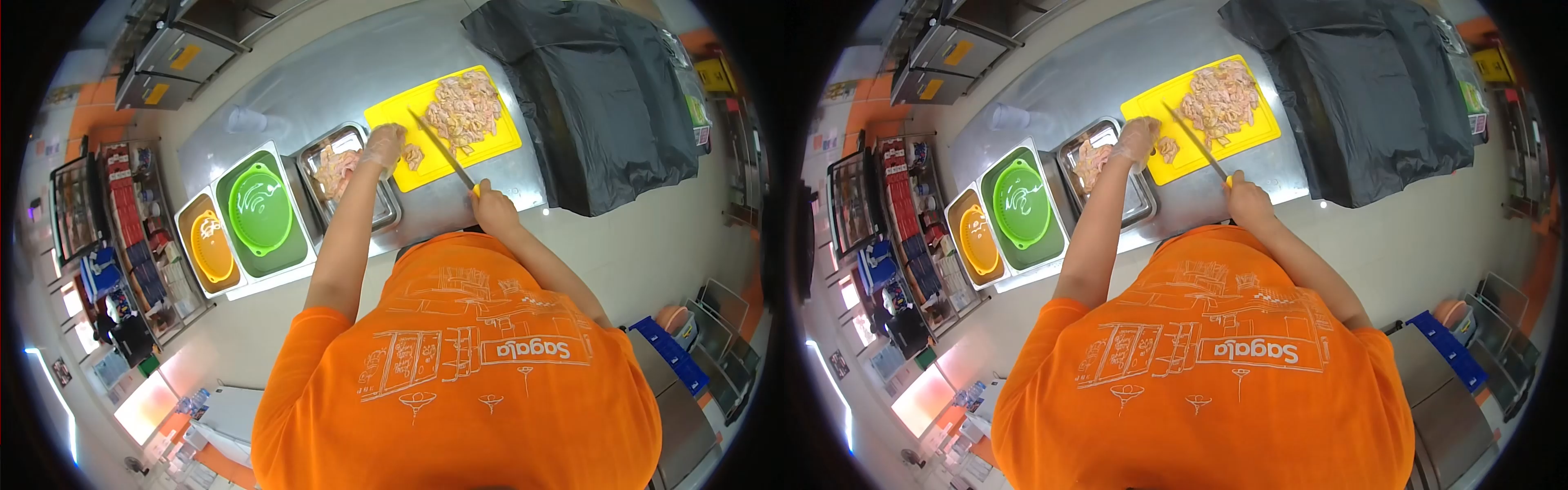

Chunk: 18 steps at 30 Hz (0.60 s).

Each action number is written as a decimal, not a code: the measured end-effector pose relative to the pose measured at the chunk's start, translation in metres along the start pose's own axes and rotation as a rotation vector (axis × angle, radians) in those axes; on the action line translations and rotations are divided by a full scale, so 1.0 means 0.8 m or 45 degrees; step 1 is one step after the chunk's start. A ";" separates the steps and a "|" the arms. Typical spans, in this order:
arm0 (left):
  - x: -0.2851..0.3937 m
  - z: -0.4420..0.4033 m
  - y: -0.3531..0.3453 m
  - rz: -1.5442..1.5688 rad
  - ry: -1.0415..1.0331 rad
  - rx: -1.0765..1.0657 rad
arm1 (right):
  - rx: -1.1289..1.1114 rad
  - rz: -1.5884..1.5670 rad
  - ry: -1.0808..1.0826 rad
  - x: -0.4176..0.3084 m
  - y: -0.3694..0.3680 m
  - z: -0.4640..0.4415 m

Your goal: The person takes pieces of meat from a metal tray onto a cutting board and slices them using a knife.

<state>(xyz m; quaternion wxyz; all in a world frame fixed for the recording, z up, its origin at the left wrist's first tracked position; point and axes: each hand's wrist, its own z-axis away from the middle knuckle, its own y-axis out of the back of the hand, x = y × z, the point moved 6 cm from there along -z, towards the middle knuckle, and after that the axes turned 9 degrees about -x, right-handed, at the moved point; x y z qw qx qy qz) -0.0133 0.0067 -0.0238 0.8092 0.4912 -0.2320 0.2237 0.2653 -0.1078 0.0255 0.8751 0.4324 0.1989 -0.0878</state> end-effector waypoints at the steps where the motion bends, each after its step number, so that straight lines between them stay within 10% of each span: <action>1: 0.004 0.003 -0.006 -0.053 -0.021 -0.082 | -0.020 0.018 0.004 0.001 -0.007 -0.002; 18: 0.045 0.020 -0.019 -0.409 0.060 -0.405 | 0.020 0.001 -0.079 0.022 0.013 -0.010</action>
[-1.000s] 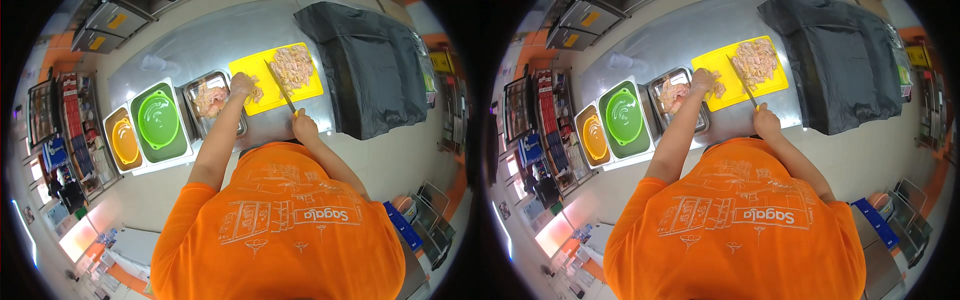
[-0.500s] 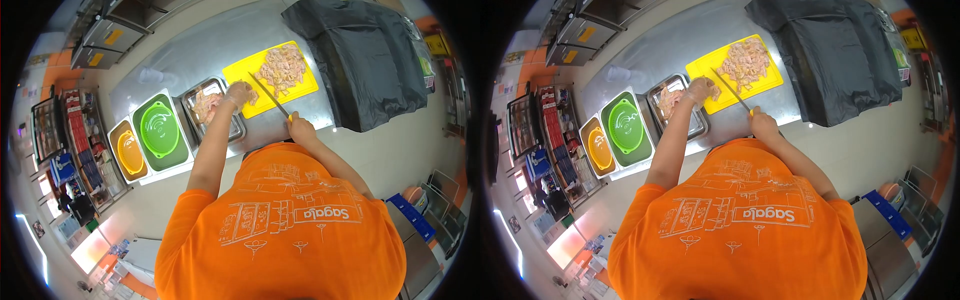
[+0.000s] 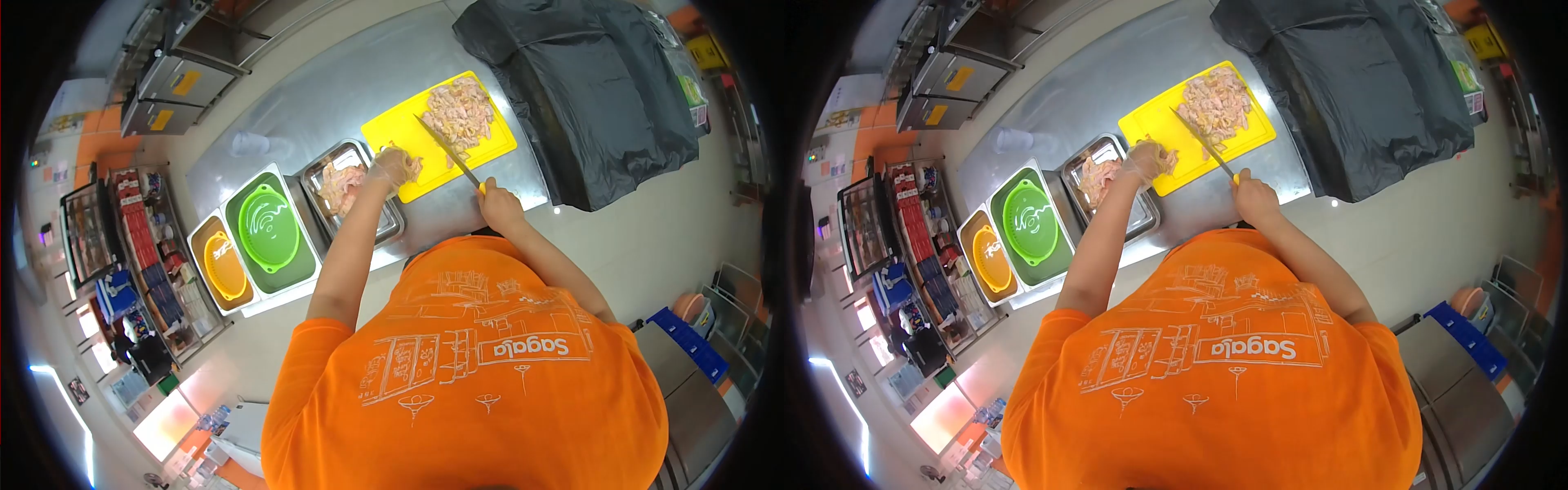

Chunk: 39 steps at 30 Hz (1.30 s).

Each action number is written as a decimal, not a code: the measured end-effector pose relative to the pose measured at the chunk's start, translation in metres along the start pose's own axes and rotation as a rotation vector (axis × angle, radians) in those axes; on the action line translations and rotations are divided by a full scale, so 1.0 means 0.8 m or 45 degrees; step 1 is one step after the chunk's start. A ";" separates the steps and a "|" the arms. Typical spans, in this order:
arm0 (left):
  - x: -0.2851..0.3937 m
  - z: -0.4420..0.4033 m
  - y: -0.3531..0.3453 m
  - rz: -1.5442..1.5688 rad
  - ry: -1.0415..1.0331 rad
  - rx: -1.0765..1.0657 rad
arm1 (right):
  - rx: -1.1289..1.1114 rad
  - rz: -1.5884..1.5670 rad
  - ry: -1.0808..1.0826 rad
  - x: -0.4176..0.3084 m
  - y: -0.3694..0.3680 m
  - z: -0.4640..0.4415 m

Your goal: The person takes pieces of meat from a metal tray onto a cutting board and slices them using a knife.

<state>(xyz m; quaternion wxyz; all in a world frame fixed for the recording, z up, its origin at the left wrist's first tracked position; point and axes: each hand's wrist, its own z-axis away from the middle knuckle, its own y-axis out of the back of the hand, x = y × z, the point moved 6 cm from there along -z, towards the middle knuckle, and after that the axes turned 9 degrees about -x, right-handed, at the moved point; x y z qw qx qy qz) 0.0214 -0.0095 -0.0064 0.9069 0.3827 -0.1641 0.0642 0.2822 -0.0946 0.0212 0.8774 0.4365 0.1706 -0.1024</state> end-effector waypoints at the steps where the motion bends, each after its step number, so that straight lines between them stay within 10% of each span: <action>1: -0.001 0.002 -0.002 0.006 -0.004 0.042 | 0.001 -0.003 0.001 0.001 0.000 0.000; 15: 0.051 0.027 0.050 0.757 -0.178 0.177 | 0.011 -0.055 0.015 0.002 0.005 0.004; 25: -0.033 -0.042 -0.084 1.595 0.023 0.276 | -0.057 -0.056 0.008 -0.015 0.005 0.034; 39: -0.047 0.010 -0.073 1.110 0.328 0.400 | -0.094 -0.017 0.085 -0.007 -0.028 0.042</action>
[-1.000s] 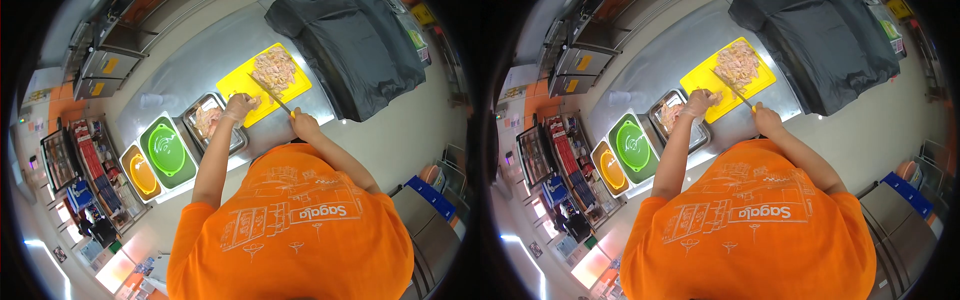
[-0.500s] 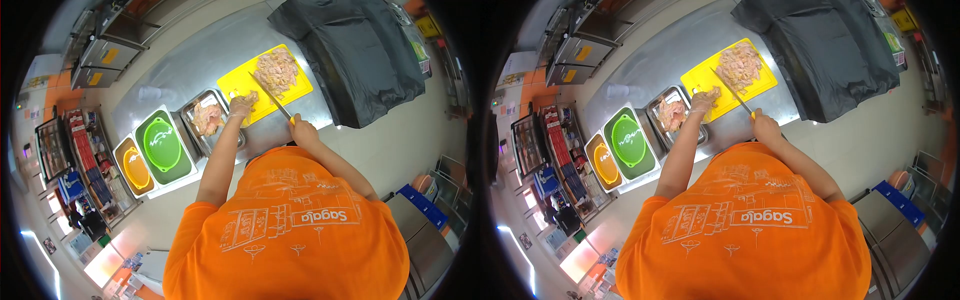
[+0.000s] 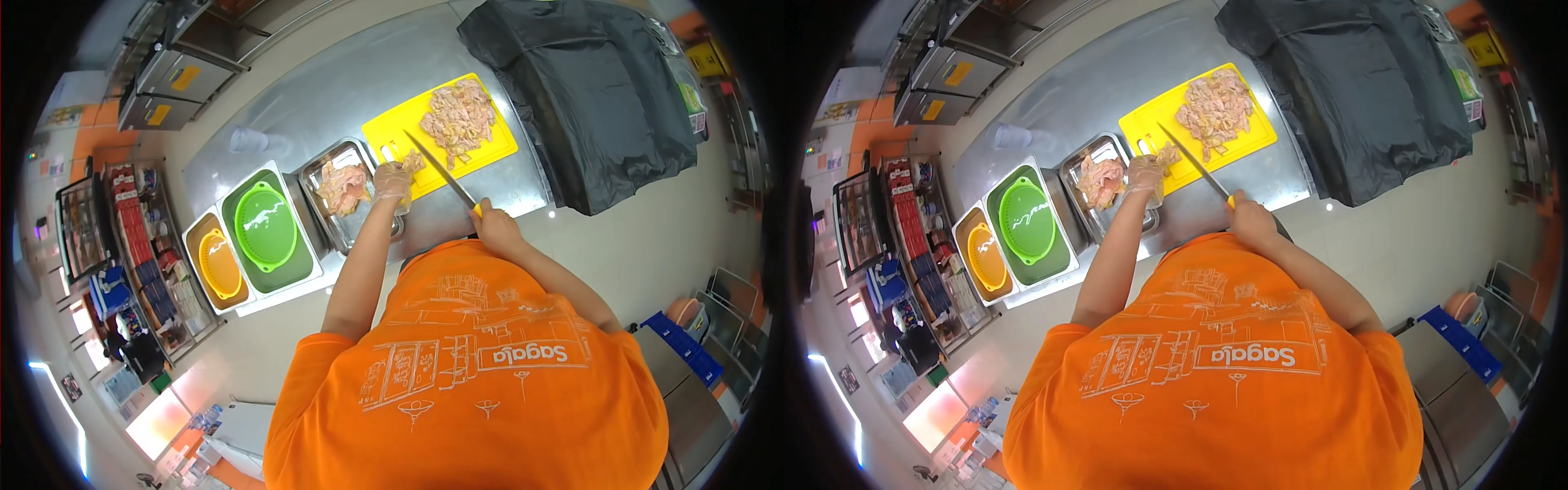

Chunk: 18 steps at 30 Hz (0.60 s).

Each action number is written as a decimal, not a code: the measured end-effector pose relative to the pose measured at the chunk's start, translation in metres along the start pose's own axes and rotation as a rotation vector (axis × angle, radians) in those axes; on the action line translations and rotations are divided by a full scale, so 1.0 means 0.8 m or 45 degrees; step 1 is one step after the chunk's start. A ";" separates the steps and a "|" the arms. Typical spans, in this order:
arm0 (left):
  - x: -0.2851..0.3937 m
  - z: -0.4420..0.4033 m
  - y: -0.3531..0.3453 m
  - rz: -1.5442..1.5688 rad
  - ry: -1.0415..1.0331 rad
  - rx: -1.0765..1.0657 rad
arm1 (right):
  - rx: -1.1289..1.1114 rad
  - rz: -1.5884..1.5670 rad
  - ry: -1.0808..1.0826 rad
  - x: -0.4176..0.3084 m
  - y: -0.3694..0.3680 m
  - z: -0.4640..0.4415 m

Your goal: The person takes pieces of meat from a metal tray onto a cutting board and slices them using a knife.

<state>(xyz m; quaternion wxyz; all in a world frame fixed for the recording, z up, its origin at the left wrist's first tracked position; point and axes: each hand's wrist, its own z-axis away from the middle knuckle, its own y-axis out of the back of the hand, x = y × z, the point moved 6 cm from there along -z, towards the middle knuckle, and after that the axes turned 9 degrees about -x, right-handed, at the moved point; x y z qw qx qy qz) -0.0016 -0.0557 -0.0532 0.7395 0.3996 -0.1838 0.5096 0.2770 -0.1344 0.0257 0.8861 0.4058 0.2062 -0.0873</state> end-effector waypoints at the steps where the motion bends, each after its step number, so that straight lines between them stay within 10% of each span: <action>1: 0.003 0.003 0.002 0.000 0.009 0.025 | -0.072 -0.012 -0.013 -0.001 -0.006 0.000; 18: 0.079 0.017 -0.002 0.466 -0.320 -0.361 | 0.119 -0.089 -0.058 0.025 0.012 0.008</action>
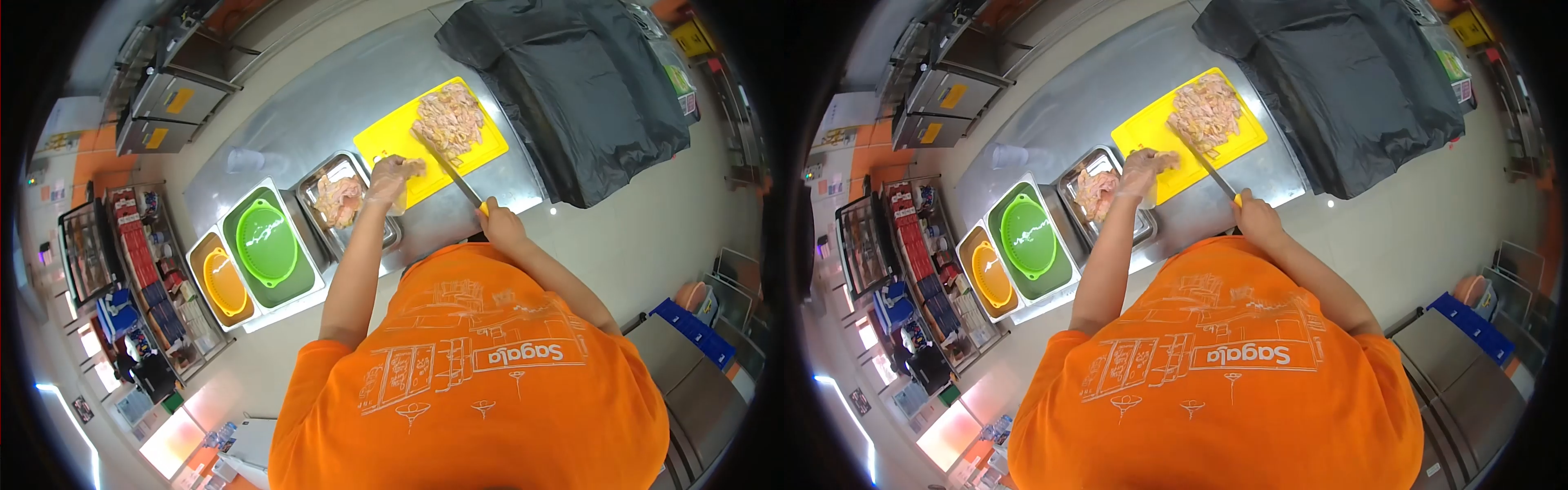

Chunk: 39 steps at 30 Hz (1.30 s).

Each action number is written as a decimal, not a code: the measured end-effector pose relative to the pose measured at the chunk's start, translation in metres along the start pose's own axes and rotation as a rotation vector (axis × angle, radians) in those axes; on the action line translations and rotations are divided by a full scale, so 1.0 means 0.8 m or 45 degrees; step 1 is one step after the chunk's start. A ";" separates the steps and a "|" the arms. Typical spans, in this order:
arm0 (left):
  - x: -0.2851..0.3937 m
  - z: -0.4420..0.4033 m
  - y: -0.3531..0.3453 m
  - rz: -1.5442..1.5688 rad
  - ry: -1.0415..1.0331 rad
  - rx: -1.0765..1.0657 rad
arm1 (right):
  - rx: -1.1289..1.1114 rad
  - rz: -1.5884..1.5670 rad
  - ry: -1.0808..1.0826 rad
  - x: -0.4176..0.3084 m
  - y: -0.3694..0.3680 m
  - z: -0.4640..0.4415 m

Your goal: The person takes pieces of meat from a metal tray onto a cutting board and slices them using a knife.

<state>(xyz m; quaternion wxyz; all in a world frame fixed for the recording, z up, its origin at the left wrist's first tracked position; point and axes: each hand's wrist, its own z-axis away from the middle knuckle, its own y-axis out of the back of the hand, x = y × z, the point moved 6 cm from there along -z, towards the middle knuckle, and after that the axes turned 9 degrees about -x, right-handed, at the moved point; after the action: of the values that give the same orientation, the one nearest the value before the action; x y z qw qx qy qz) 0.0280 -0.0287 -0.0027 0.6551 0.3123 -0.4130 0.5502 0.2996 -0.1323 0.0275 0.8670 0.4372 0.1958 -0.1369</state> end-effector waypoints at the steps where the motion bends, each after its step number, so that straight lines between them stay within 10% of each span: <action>1: 0.009 -0.004 -0.010 0.127 -0.045 -0.069 | 0.033 -0.012 0.003 -0.006 0.010 0.003; 10: -0.063 -0.033 0.003 -0.003 0.386 0.191 | 0.064 -0.007 0.008 -0.013 0.021 -0.003; 20: -0.127 -0.037 0.026 -0.370 0.277 0.251 | 0.009 0.188 0.010 -0.009 -0.013 -0.009; 39: 0.000 0.028 -0.005 -1.067 0.237 0.391 | -0.041 0.256 0.023 -0.036 -0.017 -0.020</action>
<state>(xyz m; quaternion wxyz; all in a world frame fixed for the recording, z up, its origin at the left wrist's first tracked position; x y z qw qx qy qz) 0.0278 -0.0486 0.0076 0.8016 0.4953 -0.1040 0.3183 0.2651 -0.1256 0.0222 0.8814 0.4420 0.1610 -0.0419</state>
